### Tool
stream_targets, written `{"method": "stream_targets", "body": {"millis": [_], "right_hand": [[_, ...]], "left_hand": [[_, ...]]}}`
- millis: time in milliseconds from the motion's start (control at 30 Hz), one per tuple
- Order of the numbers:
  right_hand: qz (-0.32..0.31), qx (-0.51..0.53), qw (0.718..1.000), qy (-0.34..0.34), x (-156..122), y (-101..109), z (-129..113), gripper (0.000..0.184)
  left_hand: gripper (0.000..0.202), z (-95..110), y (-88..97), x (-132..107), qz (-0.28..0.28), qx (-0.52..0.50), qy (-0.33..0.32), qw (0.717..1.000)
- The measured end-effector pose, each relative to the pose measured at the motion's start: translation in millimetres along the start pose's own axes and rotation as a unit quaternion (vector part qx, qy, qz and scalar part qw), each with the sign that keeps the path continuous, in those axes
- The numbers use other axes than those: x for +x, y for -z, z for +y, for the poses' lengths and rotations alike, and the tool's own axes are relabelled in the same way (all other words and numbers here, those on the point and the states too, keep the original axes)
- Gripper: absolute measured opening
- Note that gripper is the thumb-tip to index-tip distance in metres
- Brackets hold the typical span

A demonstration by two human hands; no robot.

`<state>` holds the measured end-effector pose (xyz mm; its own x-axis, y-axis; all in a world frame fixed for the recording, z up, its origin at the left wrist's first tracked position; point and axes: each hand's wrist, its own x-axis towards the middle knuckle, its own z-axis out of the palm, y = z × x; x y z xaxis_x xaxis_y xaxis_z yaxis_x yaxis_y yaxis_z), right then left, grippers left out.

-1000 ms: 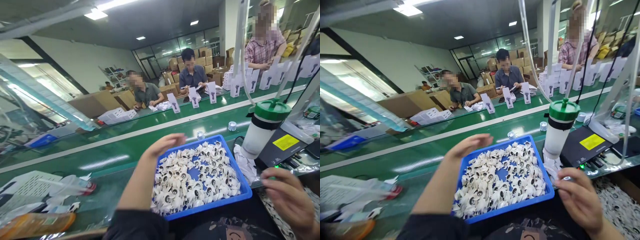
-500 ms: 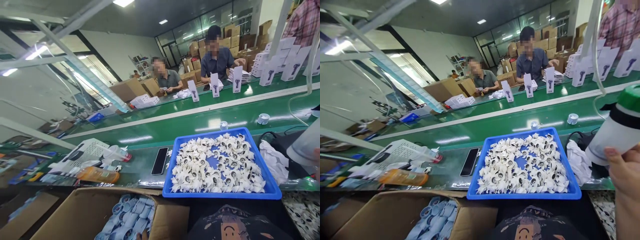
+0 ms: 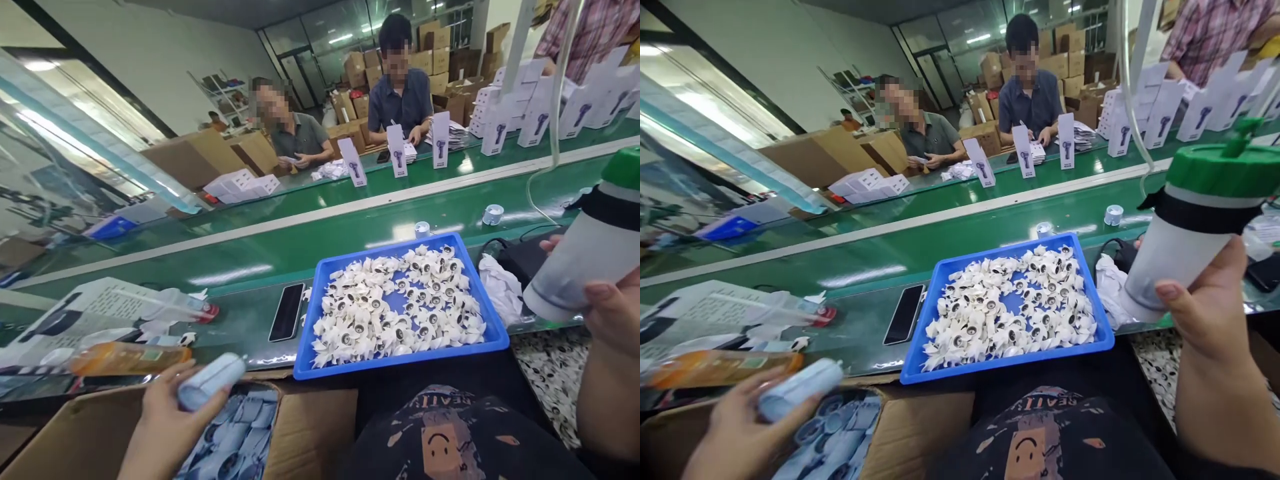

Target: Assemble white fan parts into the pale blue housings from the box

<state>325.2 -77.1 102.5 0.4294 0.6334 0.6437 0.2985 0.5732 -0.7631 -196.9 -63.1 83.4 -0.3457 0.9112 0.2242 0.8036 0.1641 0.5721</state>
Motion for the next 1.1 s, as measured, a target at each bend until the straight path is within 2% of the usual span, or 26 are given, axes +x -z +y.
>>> {"method": "stream_targets", "body": {"millis": [33,100,133,200,233,333,400,500,600,667,733,800,833,900,967,1000,1033,1100], "right_hand": [[-0.019,0.030,0.999,-0.020,-0.5,-2.6,-5.9,0.058],[-0.040,0.072,0.994,-0.067,-1.0,-8.4,-16.7,0.050],[-0.045,0.081,0.992,-0.091,-0.8,-11.2,-21.2,0.048],[-0.066,0.095,0.984,-0.138,0.6,-16.4,-27.8,0.047],[-0.081,0.105,0.978,-0.160,1.7,-18.7,-29.7,0.047],[-0.121,0.136,0.960,-0.212,4.9,-25.6,-31.4,0.051],[-0.124,0.166,0.952,-0.226,6.1,-31.0,-31.7,0.052],[-0.127,0.223,0.941,-0.221,7.1,-40.9,-36.0,0.044],[-0.148,0.250,0.934,-0.207,7.7,-50.5,-44.0,0.039],[-0.152,0.242,0.938,-0.196,7.5,-54.5,-48.6,0.041],[-0.147,0.235,0.942,-0.190,6.8,-55.9,-51.4,0.041],[-0.135,0.245,0.941,-0.192,5.8,-55.4,-53.3,0.041],[-0.132,0.252,0.939,-0.194,5.6,-55.0,-54.2,0.040],[-0.121,0.259,0.937,-0.199,6.0,-54.4,-56.9,0.040],[-0.114,0.256,0.939,-0.199,7.7,-55.1,-60.6,0.039],[-0.112,0.254,0.939,-0.202,8.8,-56.1,-62.6,0.040],[-0.111,0.254,0.938,-0.208,9.8,-57.6,-64.5,0.041],[-0.122,0.264,0.929,-0.227,11.0,-62.0,-68.0,0.045]], "left_hand": [[0.042,14.6,-2.7,0.2,-0.047,-0.088,0.011,0.995],[0.049,50.7,-18.9,-9.4,-0.161,-0.264,0.002,0.951],[0.048,70.0,-31.6,-17.5,-0.215,-0.314,-0.021,0.925],[0.047,105.4,-61.8,-35.0,-0.295,-0.345,-0.100,0.886],[0.045,120.0,-77.6,-42.8,-0.295,-0.338,-0.154,0.880],[0.046,149.9,-117.2,-58.9,-0.206,-0.306,-0.296,0.881],[0.052,162.6,-132.7,-64.2,-0.167,-0.290,-0.337,0.880],[0.051,178.5,-141.1,-66.6,-0.169,-0.252,-0.375,0.876],[0.046,188.5,-143.6,-64.5,-0.206,-0.249,-0.401,0.857],[0.047,188.2,-147.4,-62.6,-0.229,-0.268,-0.389,0.851],[0.047,181.8,-153.0,-61.5,-0.245,-0.304,-0.344,0.854],[0.046,171.6,-158.1,-61.0,-0.273,-0.370,-0.270,0.846],[0.048,166.3,-159.6,-60.7,-0.301,-0.411,-0.225,0.830],[0.057,158.0,-159.7,-60.0,-0.382,-0.480,-0.143,0.776],[0.069,154.7,-156.6,-59.3,-0.455,-0.502,-0.095,0.729],[0.073,155.2,-154.4,-59.2,-0.479,-0.487,-0.095,0.724],[0.074,156.9,-152.2,-59.6,-0.489,-0.460,-0.112,0.733],[0.066,163.2,-148.9,-62.3,-0.467,-0.399,-0.178,0.769]]}}
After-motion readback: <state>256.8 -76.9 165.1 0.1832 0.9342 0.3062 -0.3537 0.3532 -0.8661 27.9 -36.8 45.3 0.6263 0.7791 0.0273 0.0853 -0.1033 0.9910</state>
